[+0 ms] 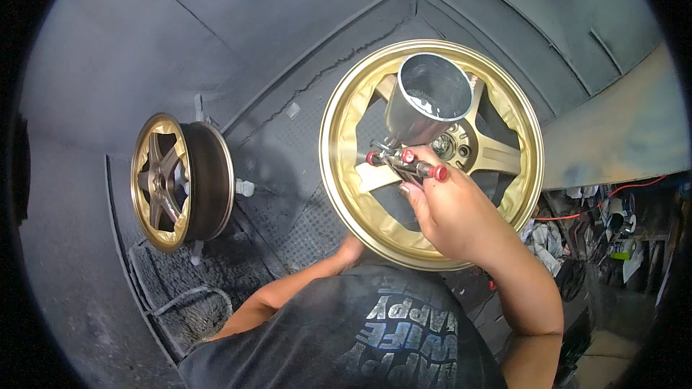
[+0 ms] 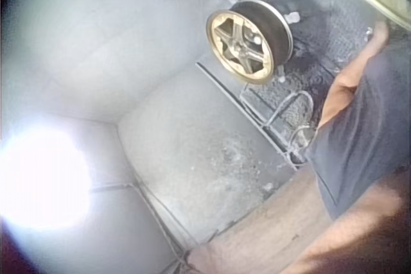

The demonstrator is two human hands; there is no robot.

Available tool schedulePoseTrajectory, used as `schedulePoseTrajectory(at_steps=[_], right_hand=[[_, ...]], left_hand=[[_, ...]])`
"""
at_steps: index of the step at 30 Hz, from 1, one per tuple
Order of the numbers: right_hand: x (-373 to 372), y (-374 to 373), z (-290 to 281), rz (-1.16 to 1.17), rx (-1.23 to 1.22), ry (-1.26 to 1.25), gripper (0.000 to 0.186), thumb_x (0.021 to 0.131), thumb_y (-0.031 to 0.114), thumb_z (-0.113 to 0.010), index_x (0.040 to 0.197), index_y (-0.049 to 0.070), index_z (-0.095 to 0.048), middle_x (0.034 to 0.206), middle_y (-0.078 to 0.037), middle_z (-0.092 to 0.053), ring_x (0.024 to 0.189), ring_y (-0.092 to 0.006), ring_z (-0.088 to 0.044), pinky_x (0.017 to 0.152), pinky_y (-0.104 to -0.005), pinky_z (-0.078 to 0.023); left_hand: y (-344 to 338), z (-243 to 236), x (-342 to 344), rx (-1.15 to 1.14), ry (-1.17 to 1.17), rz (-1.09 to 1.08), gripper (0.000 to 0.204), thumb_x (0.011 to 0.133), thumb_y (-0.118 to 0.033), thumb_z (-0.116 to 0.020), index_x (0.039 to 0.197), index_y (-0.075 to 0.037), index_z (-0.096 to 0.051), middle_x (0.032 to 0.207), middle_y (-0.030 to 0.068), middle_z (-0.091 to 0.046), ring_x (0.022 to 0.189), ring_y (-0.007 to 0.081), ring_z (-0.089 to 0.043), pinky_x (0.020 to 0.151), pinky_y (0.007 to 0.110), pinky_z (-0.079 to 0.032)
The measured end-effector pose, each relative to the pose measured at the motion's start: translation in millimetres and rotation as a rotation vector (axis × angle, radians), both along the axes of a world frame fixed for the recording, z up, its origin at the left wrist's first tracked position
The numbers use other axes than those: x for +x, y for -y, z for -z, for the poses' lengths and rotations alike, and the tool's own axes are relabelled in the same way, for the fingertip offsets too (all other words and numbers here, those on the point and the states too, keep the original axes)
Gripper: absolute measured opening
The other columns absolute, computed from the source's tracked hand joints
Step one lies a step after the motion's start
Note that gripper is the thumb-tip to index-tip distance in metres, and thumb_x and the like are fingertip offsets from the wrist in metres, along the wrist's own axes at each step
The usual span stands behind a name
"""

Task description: The person prepares a spray gun and applies paint to the centers of two gold rims in a paint booth.

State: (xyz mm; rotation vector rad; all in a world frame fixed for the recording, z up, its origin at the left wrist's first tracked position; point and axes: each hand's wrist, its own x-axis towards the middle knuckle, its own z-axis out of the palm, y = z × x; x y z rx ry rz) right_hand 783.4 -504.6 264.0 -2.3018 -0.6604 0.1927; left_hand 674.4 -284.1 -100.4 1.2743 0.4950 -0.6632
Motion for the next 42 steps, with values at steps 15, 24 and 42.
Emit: schedulePoseTrajectory(at_steps=[15, 24, 42], right_hand=[[21, -8, -7, 0.154, -0.029, -0.001, 0.019, 0.097, 0.007, -0.055, 0.093, -0.011, -0.058, 0.123, -0.027, -0.056, 0.095, -0.0468, -0.059, 0.084, -0.05, -0.047], [28, -9, -10, 0.129, -0.021, 0.049, 0.017, 0.097, 0.006, -0.055, 0.098, -0.011, -0.055, 0.121, -0.027, -0.057, 0.095, -0.0469, -0.059, 0.085, -0.0499, -0.047], [63, 48, -31, 0.349, -0.145, 0.37, 0.023, 0.097, 0.007, -0.054, 0.113, -0.009, -0.055, 0.109, -0.03, -0.061, 0.101, -0.0477, -0.059, 0.088, -0.0483, -0.047]], left_hand=[[-35, 11, 73, 0.098, 0.085, -0.221, 0.037, 0.104, -0.023, -0.045, 0.135, -0.003, -0.052, 0.112, 0.0098, -0.069, 0.096, 0.0203, -0.068, 0.08, 0.035, -0.055], [-4, 7, -14, -0.159, 0.028, 0.33, 0.017, 0.101, -0.014, -0.056, 0.104, -0.002, -0.068, 0.086, 0.004, -0.068, 0.074, 0.0125, -0.061, 0.067, 0.025, -0.051], [-102, 40, 203, 0.031, 0.11, -0.183, 0.042, 0.096, -0.026, -0.063, 0.126, 0.003, -0.064, 0.117, 0.0158, -0.07, 0.098, 0.0234, -0.068, 0.083, 0.037, -0.055]])
